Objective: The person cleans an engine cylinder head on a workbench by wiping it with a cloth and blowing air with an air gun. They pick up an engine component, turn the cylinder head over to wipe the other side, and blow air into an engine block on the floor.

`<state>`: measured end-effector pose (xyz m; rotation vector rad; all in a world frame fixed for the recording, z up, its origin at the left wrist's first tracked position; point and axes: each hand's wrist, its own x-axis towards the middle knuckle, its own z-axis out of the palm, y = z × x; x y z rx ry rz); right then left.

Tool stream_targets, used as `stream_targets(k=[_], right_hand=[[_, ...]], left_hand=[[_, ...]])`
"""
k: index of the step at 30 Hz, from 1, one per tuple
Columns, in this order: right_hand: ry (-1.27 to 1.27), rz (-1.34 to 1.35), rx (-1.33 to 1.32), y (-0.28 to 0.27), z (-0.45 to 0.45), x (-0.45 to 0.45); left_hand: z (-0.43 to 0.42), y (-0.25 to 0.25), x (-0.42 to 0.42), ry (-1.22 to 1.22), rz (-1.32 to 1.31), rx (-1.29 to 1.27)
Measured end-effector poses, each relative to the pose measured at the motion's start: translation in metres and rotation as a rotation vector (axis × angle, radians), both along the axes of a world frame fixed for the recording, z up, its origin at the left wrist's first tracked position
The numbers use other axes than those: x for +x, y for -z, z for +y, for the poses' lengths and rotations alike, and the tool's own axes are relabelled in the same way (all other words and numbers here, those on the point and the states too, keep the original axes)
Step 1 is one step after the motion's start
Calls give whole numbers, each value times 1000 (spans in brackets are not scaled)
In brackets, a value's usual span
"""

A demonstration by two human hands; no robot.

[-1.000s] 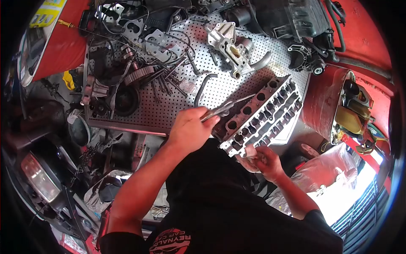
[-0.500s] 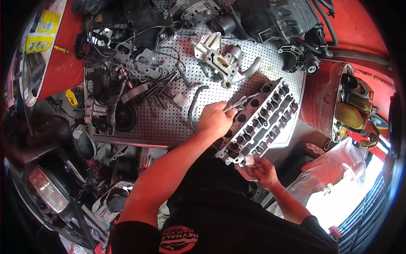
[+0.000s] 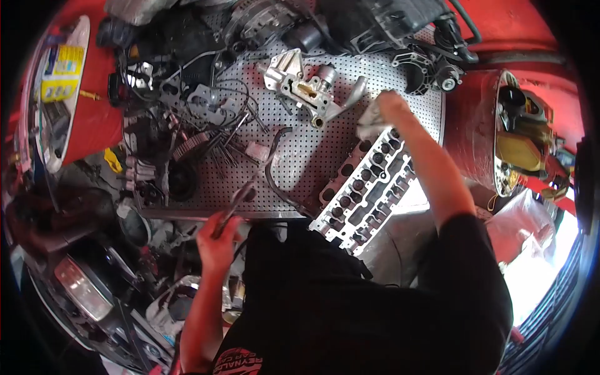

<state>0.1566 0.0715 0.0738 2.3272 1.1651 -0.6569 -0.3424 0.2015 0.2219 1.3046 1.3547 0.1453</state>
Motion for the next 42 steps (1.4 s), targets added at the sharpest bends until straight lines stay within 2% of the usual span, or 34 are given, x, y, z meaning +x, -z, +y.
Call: stream_targets(k=[1, 2, 5, 6, 8, 10, 12, 14, 15, 17, 18, 20, 22, 24, 25, 26, 28, 30, 31, 32, 34, 36, 37, 39, 40, 41, 42], right_hand=[[37, 69, -71, -19, 20, 14], [-61, 118, -96, 14, 19, 35], [-220, 204, -237, 41, 13, 32], [-282, 137, -320, 45, 13, 28], [-161, 429, -325, 30, 20, 30], [-225, 584, -207, 37, 13, 26], [-139, 635, -363, 44, 21, 33], [-129, 593, -484, 38, 39, 34], [-131, 593, -481, 32, 48, 31], [-159, 300, -483, 22, 59, 19], [-46, 129, -259, 57, 36, 49], [-239, -328, -379, 38, 48, 85], [-352, -402, -27, 17, 26, 131], [-24, -214, 328, -78, 29, 82], [-21, -205, 599, -107, 15, 58], [10, -241, 606, -120, -10, 39], [608, 256, 1172, -140, -69, -3], [762, 145, 1066, -178, -139, -82], [672, 213, 1186, -148, -204, -113], [787, 228, 1170, -149, -237, -167], [980, 296, 1126, -141, -291, -282], [1059, 362, 1022, -118, -333, -388], [1101, 320, 842, -108, -349, -429], [1122, 114, 72, -95, -372, -476], [1619, 292, 90, -91, -373, -489], [1650, 308, 103, -88, -376, -500], [1701, 371, 645, -91, -378, -505]], left_hand=[[-4, -2, -11, -30, 11, -17], [-6, -5, -21, -49, 44, -26], [-22, -3, -37, -155, 74, -81], [-27, 1, -37, -236, 56, -104], [-37, 10, -38, -278, 24, -133], [-49, 16, -36, -300, -35, -171], [-52, 13, -24, -277, 7, -218], [-51, 12, -15, -262, -61, -181], [-49, 11, -13, -263, -60, -178], [-47, 4, -16, -282, -115, -161], [-45, 3, -19, -275, -120, -148], [-44, -1, -32, -190, -92, -173], [-46, -1, -38, -187, -100, -179], [-47, -3, -42, -52, -117, -174], [-50, 0, -42, 1, -139, -126], [-49, -1, -41, 42, -161, -118], [-48, -5, -34, 76, -236, -133], [-44, -8, -34, 96, -305, -151], [-38, -10, -33, 200, -316, -117], [-34, -13, -34, 304, -321, -85], [-27, -8, -36, 286, -374, -152], [-29, -6, -35, 51, -536, -293], [-26, -8, -35, -40, -564, -418], [-28, -32, -29, -105, -582, -561], [-32, -45, -24, -103, -587, -606], [-41, -56, -20, -69, -572, -600], [-54, -66, -15, 76, -590, -508]])
